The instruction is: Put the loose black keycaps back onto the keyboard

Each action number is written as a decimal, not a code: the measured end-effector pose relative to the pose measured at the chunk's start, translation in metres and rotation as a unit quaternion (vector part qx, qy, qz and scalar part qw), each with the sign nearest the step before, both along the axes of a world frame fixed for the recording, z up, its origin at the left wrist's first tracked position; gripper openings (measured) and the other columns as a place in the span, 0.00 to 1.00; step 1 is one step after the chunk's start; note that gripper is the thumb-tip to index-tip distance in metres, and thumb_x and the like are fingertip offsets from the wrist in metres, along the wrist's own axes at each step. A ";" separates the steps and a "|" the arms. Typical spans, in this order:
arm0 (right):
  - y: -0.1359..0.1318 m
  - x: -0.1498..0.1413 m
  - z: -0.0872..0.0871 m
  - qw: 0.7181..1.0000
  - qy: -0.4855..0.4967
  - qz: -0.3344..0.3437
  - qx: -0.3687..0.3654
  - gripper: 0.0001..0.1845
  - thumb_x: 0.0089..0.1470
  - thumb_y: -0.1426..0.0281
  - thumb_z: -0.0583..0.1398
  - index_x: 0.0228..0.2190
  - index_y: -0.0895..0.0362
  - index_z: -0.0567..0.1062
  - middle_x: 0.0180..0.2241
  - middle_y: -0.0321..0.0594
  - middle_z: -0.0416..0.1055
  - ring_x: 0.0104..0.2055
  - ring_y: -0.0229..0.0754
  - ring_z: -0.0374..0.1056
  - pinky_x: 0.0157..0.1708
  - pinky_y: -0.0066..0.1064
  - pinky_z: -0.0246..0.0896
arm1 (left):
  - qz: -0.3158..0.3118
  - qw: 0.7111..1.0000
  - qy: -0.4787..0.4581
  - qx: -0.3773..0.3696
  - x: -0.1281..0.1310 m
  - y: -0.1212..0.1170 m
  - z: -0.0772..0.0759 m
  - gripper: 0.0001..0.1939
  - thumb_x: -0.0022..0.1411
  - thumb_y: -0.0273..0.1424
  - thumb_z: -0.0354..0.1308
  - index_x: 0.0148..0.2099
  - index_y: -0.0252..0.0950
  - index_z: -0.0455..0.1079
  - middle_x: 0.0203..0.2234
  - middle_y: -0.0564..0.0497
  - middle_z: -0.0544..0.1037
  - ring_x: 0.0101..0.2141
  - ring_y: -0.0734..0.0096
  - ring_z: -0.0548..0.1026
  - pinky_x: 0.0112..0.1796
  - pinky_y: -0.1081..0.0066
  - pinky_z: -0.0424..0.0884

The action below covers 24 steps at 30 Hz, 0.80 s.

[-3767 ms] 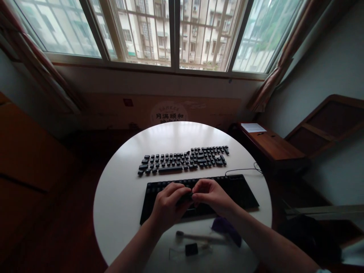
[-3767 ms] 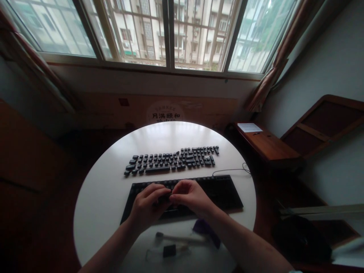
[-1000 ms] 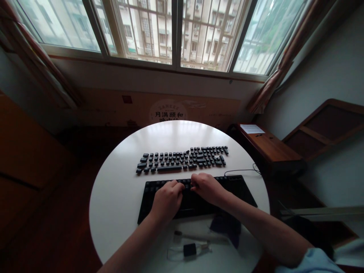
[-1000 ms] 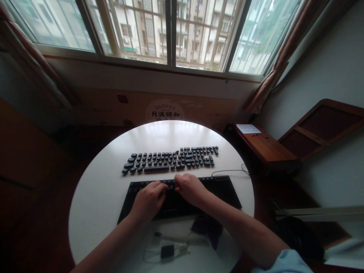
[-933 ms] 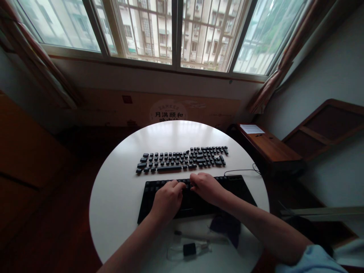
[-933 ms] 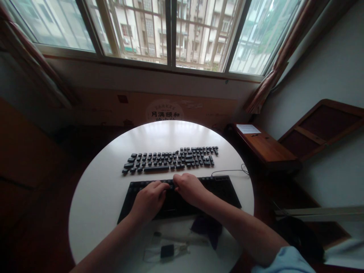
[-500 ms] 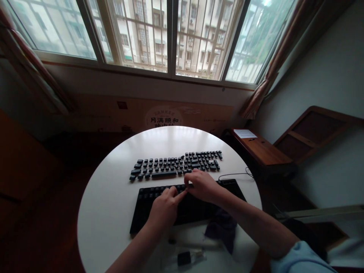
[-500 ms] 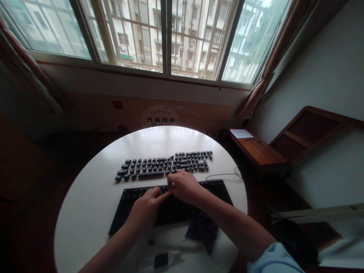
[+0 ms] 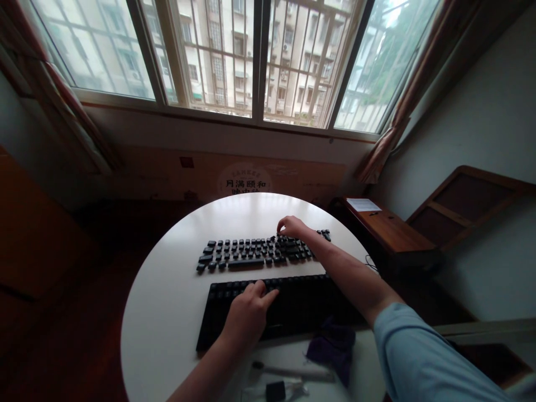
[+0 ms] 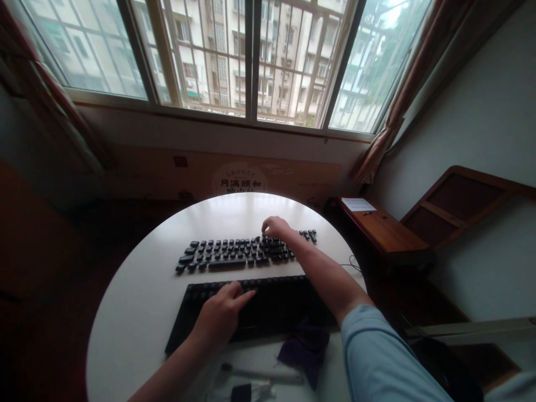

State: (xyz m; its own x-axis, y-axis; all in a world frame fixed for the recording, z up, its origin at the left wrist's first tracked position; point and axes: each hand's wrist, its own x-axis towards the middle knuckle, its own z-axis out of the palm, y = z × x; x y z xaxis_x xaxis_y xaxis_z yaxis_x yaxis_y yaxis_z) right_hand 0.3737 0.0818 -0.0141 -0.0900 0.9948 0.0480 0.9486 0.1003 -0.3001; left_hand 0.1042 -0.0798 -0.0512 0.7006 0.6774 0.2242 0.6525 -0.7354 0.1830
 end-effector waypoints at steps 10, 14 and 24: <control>-0.003 -0.005 0.013 0.993 0.098 0.000 0.067 0.05 0.48 0.76 0.66 0.31 0.58 0.81 0.34 0.41 0.80 0.38 0.42 0.75 0.39 0.29 0.66 | 0.008 0.995 -0.083 0.049 -0.005 0.004 -0.004 0.18 0.61 0.16 0.52 0.40 0.42 0.78 0.36 0.49 0.74 0.37 0.67 0.73 0.36 0.71 0.71; -0.054 -0.009 0.024 0.978 0.182 0.027 0.101 0.04 0.51 0.72 0.65 0.33 0.58 0.77 0.36 0.41 0.79 0.39 0.40 0.75 0.38 0.27 0.67 | 0.011 0.996 -0.080 0.038 -0.006 0.006 -0.001 0.16 0.58 0.15 0.52 0.35 0.39 0.77 0.35 0.49 0.73 0.37 0.67 0.72 0.36 0.71 0.69; -0.181 -0.042 -0.014 0.977 0.192 0.093 -0.003 0.09 0.43 0.80 0.67 0.27 0.57 0.76 0.26 0.32 0.76 0.28 0.36 0.71 0.28 0.23 0.57 | 0.014 0.991 -0.131 0.018 -0.005 0.008 0.005 0.11 0.61 0.21 0.51 0.27 0.36 0.67 0.31 0.50 0.70 0.31 0.70 0.67 0.34 0.71 0.62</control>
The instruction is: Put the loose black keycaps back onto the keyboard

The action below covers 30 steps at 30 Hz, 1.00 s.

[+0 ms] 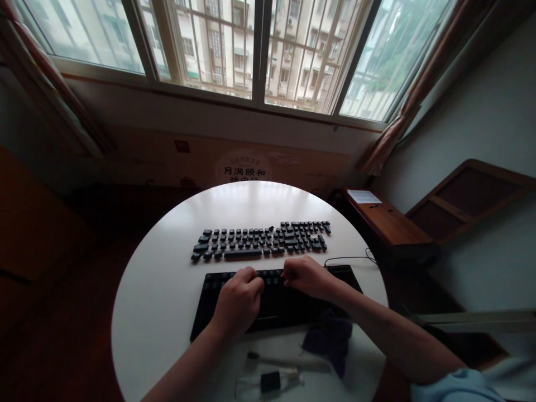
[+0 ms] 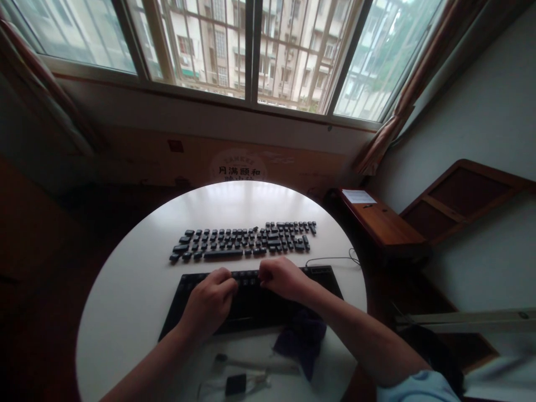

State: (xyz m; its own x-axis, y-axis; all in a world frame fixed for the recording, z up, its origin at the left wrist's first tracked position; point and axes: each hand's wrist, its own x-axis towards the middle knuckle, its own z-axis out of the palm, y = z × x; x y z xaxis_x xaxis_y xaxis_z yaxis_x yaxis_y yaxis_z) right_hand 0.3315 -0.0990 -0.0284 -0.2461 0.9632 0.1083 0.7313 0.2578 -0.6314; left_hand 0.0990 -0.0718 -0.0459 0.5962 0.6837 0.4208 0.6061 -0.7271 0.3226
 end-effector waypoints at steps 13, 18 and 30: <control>0.000 -0.006 0.000 0.994 -0.105 0.004 0.019 0.06 0.48 0.78 0.65 0.29 0.56 0.74 0.28 0.35 0.76 0.31 0.38 0.69 0.30 0.25 0.53 | -0.020 1.000 0.002 -0.014 -0.001 0.000 0.002 0.12 0.62 0.21 0.49 0.27 0.36 0.67 0.31 0.51 0.70 0.32 0.71 0.68 0.34 0.72 0.63; -0.006 -0.018 0.008 0.968 -0.248 -0.005 0.043 0.03 0.56 0.72 0.60 0.31 0.56 0.76 0.26 0.39 0.71 0.27 0.39 0.63 0.27 0.29 0.44 | -0.038 0.999 0.025 0.011 0.003 -0.003 -0.002 0.12 0.61 0.21 0.50 0.29 0.37 0.71 0.31 0.49 0.72 0.34 0.67 0.69 0.37 0.68 0.66; -0.007 -0.007 0.016 0.979 -0.197 0.014 0.051 0.05 0.51 0.70 0.66 0.33 0.54 0.77 0.31 0.38 0.75 0.33 0.41 0.68 0.31 0.27 0.52 | -0.082 0.995 0.053 0.021 0.014 0.000 -0.023 0.30 0.57 0.16 0.52 0.58 0.47 0.73 0.52 0.44 0.73 0.52 0.56 0.69 0.54 0.52 0.65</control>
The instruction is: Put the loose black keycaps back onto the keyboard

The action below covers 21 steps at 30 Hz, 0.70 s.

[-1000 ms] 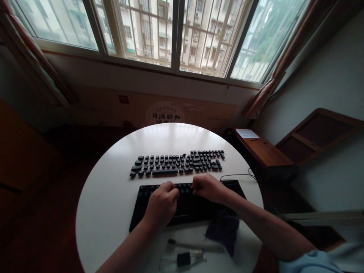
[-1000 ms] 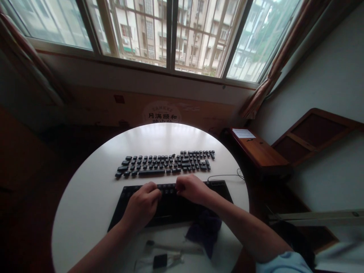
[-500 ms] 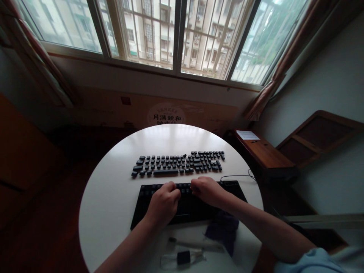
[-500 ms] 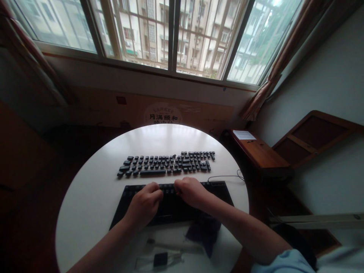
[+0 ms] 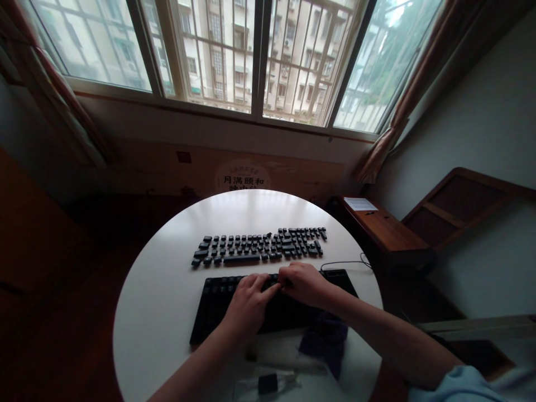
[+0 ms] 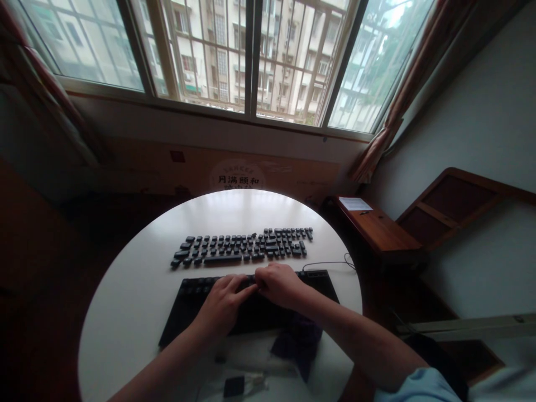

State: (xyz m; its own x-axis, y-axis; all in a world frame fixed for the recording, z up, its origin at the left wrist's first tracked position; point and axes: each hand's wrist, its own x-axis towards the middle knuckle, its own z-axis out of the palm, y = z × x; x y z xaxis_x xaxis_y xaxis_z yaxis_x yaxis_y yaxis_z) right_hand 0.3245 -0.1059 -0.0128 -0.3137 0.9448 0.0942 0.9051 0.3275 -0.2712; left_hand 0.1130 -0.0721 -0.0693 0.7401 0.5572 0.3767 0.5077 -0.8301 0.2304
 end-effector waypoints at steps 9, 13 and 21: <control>0.126 0.059 0.022 0.992 0.065 -0.089 0.054 0.08 0.55 0.74 0.63 0.36 0.55 0.82 0.37 0.41 0.80 0.41 0.43 0.74 0.45 0.30 0.62 | 0.045 0.998 0.041 0.012 0.010 -0.011 0.012 0.25 0.60 0.18 0.52 0.54 0.44 0.75 0.54 0.43 0.73 0.52 0.55 0.69 0.51 0.53 0.66; 0.168 0.076 0.006 0.992 0.057 -0.110 0.028 0.09 0.50 0.75 0.65 0.35 0.55 0.83 0.38 0.42 0.81 0.43 0.46 0.75 0.45 0.31 0.64 | 0.048 0.998 0.044 0.001 0.010 -0.013 0.017 0.23 0.60 0.18 0.52 0.52 0.44 0.76 0.53 0.44 0.73 0.52 0.55 0.69 0.51 0.54 0.65; 0.184 0.071 -0.014 0.991 0.066 -0.112 -0.011 0.09 0.44 0.76 0.68 0.32 0.56 0.83 0.34 0.39 0.81 0.37 0.41 0.75 0.38 0.26 0.65 | 0.033 0.999 0.012 0.009 0.006 -0.011 0.013 0.22 0.60 0.19 0.55 0.52 0.44 0.77 0.52 0.43 0.74 0.51 0.55 0.69 0.52 0.53 0.65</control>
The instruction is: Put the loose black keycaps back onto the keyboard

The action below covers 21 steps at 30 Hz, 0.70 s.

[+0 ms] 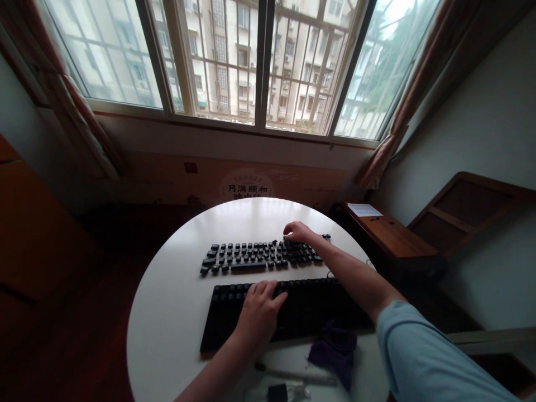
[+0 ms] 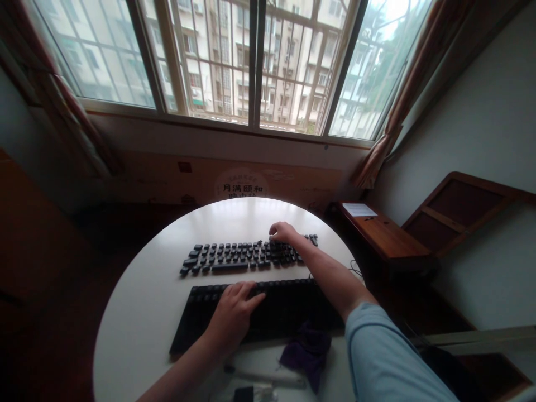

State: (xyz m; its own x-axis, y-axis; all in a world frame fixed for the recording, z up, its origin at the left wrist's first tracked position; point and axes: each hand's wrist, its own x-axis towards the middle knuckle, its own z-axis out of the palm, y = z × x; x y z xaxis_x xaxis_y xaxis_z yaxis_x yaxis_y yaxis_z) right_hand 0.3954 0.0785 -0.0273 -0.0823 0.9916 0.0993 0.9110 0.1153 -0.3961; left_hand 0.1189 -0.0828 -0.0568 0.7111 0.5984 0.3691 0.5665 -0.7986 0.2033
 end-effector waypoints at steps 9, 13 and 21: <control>-0.047 -0.016 0.028 0.995 0.068 0.007 0.077 0.06 0.52 0.69 0.66 0.34 0.57 0.80 0.34 0.40 0.79 0.38 0.40 0.74 0.39 0.28 0.65 | -0.019 0.999 -0.026 0.017 -0.002 0.005 -0.007 0.22 0.60 0.18 0.55 0.51 0.44 0.78 0.49 0.43 0.76 0.48 0.56 0.72 0.49 0.54 0.69; -0.119 -0.022 0.029 0.986 0.136 0.086 0.045 0.06 0.48 0.71 0.68 0.31 0.56 0.79 0.29 0.35 0.77 0.32 0.38 0.73 0.33 0.26 0.63 | -0.019 0.999 -0.035 0.015 -0.002 0.008 -0.007 0.23 0.59 0.17 0.55 0.50 0.45 0.78 0.48 0.44 0.76 0.48 0.56 0.72 0.49 0.54 0.69; -0.185 -0.042 0.004 0.992 0.100 0.080 -0.003 0.06 0.46 0.75 0.68 0.29 0.55 0.78 0.27 0.33 0.75 0.29 0.37 0.69 0.31 0.26 0.58 | -0.014 0.999 -0.039 0.003 -0.002 0.009 -0.005 0.23 0.58 0.16 0.54 0.49 0.44 0.78 0.47 0.44 0.76 0.47 0.55 0.71 0.49 0.53 0.69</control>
